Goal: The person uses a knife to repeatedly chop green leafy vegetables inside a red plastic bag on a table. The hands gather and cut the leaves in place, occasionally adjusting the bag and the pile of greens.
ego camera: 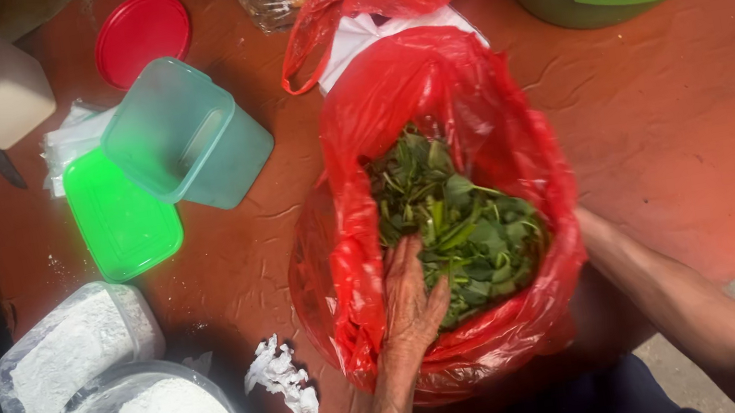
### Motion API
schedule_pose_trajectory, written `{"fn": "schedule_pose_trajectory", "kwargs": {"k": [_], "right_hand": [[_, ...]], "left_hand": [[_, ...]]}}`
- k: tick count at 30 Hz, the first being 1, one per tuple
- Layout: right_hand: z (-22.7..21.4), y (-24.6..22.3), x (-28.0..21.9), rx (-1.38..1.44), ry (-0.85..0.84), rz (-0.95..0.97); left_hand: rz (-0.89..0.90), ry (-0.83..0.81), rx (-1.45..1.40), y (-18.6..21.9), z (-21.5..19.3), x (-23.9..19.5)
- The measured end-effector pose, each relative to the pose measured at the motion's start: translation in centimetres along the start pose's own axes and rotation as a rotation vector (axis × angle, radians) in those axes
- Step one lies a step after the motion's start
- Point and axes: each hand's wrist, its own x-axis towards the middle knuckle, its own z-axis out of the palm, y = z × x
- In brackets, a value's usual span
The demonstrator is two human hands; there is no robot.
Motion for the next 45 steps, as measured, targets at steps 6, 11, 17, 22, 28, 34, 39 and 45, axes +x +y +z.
{"fn": "schedule_pose_trajectory", "kwargs": {"k": [6,11,17,22,28,34,39,45], "right_hand": [[-9.2,-1.9,-10.0,-0.404,-0.068,-0.112],[-13.6,-1.4,-12.8,-1.375,0.311,-0.395],[-12.7,-0.9,-11.9,-1.685,0.529,-0.23],[-12.9,-0.5,-12.2,-1.661,0.467,-0.29],[-13.6,-0.8,-13.2,-0.687,0.343,-0.101],[-11.5,-3.2,-13.3,-0.438,0.305,-0.084],[-9.0,-4.3,-15.4,-0.457,0.281,-0.15],[-7.2,-4.4,-19.6,-0.288,0.271,-0.179]], "left_hand": [[-0.051,-0.133,-0.039,8.1,-8.5,3.2],[-0.017,-0.103,-0.039,10.1,-9.3,4.4],[0.028,-0.086,-0.001,9.8,-6.0,4.2],[0.03,-0.117,0.06,9.7,-5.0,1.2],[0.032,-0.073,0.041,10.2,-4.9,0.8],[-0.078,-0.05,-0.089,10.1,-4.8,2.2],[-0.194,-0.188,0.015,10.0,-5.2,3.8],[-0.124,-0.093,-0.028,9.8,-7.4,3.1]]}}
